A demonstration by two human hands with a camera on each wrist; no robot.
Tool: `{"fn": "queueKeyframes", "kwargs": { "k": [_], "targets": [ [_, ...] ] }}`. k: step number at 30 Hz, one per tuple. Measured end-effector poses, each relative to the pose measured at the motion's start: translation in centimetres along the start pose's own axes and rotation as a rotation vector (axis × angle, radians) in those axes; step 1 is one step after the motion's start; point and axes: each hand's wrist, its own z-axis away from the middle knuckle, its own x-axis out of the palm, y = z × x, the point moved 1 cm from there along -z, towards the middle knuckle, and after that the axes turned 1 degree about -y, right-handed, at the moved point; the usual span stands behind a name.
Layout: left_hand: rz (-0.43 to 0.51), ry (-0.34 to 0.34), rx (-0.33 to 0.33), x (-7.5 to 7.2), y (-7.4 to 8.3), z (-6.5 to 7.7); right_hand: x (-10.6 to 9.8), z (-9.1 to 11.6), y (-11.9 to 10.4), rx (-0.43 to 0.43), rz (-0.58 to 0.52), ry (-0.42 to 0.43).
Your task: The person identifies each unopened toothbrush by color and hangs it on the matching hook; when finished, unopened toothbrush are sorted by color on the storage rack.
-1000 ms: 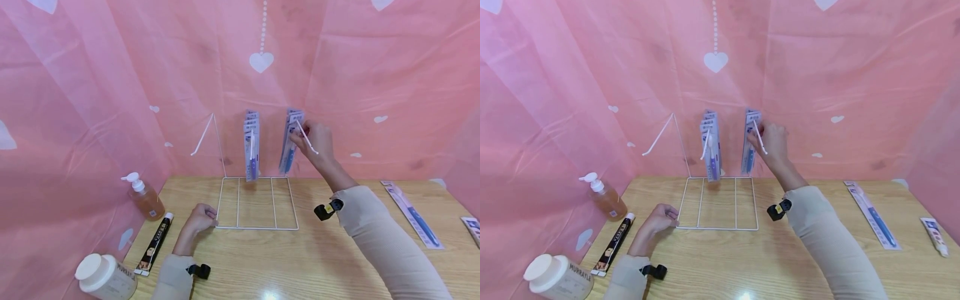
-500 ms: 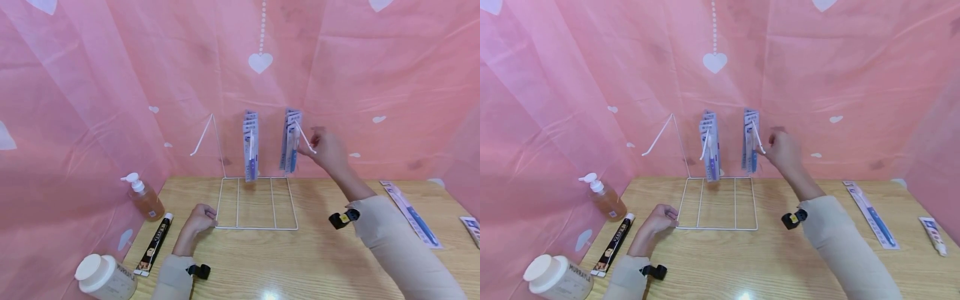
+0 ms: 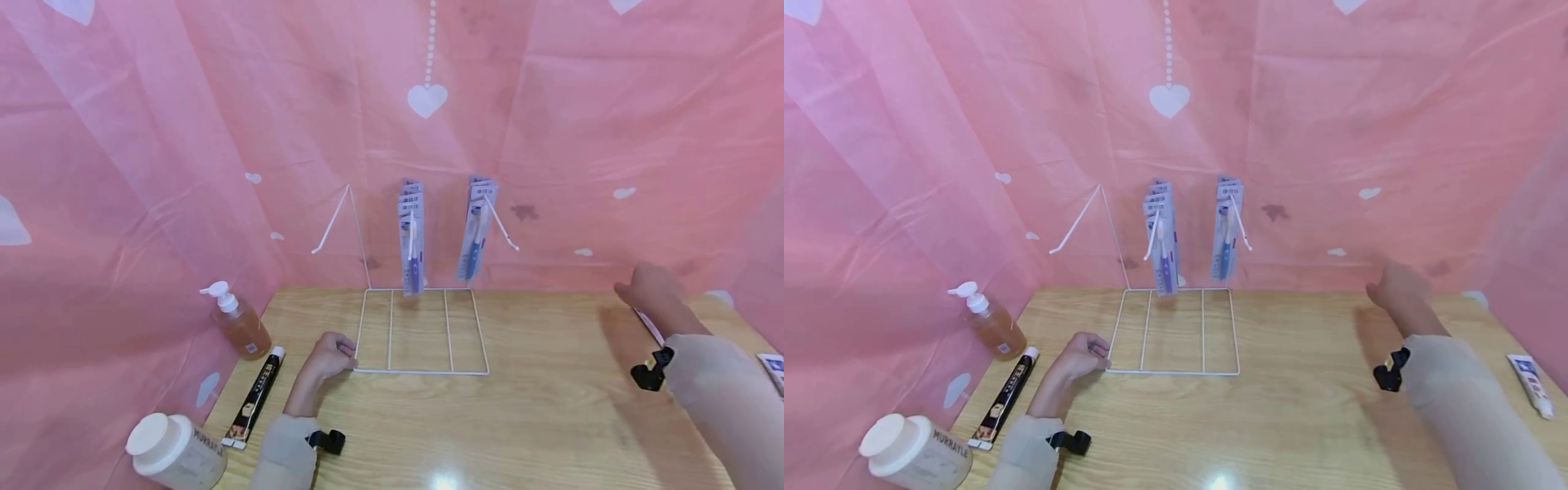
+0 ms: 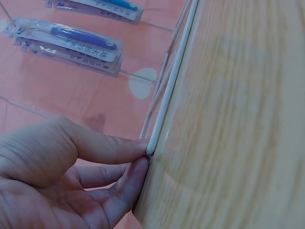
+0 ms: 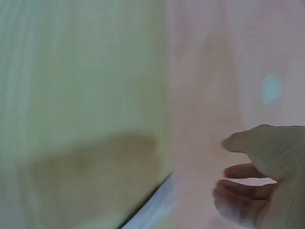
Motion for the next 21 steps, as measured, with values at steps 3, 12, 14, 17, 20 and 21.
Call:
{"fn": "queueKeyframes", "kwargs": {
  "k": [3,12,14,17,20,21],
  "targets": [
    [0.004,0.003,-0.005,0.1,-0.2,-0.1,1.1,0.3,2.7,0.013,-0.003,0.012],
    [0.006,0.003,-0.002,0.1,-0.4,-0.2,3.0,-0.1,6.5,0.002,0.011,-0.003],
    [0.0,0.005,-0.012,0.0,-0.4,-0.2,3.3,-0.1,6.6,-0.011,0.002,0.0],
    [0.0,0.007,-0.023,-0.1,-0.3,-0.2,3.6,0.0,6.3,0.001,-0.004,0.028],
    [0.006,0.008,-0.017,-0.1,-0.1,-0.2,3.6,0.4,6.1,0.011,-0.009,0.082],
    [0.009,0.006,-0.012,-0.1,-0.1,-0.1,3.6,0.5,6.2,0.015,-0.004,0.094]
  ]
}}
